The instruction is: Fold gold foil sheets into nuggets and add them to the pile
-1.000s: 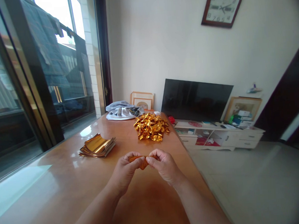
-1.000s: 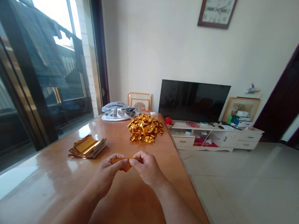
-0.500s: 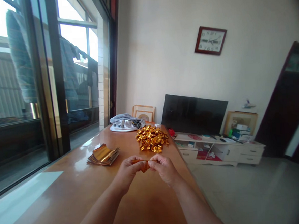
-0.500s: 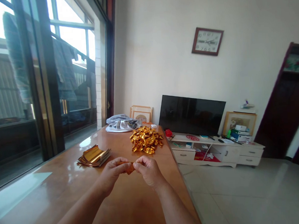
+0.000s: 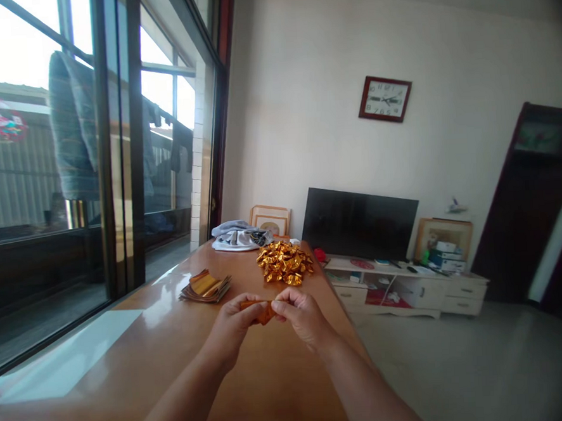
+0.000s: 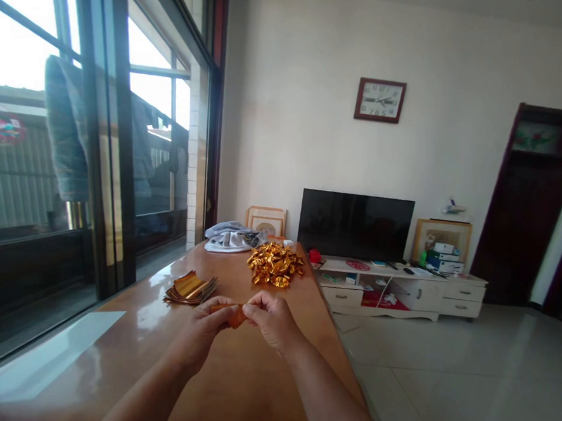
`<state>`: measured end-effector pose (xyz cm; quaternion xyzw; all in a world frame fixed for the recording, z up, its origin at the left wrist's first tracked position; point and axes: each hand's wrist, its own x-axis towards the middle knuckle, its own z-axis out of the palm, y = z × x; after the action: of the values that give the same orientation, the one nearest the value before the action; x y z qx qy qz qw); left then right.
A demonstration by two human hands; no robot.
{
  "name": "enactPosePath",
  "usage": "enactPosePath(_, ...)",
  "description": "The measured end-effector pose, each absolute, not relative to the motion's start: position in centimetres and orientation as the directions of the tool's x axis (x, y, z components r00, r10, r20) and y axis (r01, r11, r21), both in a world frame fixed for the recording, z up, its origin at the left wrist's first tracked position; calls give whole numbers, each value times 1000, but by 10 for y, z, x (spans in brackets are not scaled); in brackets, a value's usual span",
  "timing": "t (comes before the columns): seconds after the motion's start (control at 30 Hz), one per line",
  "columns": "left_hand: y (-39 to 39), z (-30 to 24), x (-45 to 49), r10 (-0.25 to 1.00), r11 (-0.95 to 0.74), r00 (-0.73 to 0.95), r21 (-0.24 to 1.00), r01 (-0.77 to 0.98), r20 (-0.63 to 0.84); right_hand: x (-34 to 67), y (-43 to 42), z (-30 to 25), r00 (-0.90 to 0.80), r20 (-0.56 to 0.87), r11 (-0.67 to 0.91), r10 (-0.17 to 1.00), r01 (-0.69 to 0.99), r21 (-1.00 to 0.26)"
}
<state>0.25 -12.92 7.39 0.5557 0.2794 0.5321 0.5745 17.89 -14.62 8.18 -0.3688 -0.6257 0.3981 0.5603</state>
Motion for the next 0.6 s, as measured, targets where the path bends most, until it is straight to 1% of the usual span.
enactPosePath(0.13,-173,72,-10,913,-231,241,904,-360,329,154,-190,77,4,413,413,911,-77,-908)
enactPosePath(0.2,-195,68,-15,914,-244,221,895,-374,341,142,-210,71,48,433,436,900,-82,-896)
enactPosePath(0.27,-216,63,-21,918,-250,198,889,-383,343,134,-229,66,73,463,467,884,-53,-883)
enactPosePath(0.4,-251,56,-32,924,-234,183,876,-422,336,123,-264,64,43,499,500,866,-17,-866)
enactPosePath(0.6,-285,60,-50,924,-226,184,866,-445,336,114,-303,77,-36,489,489,872,-6,-872)
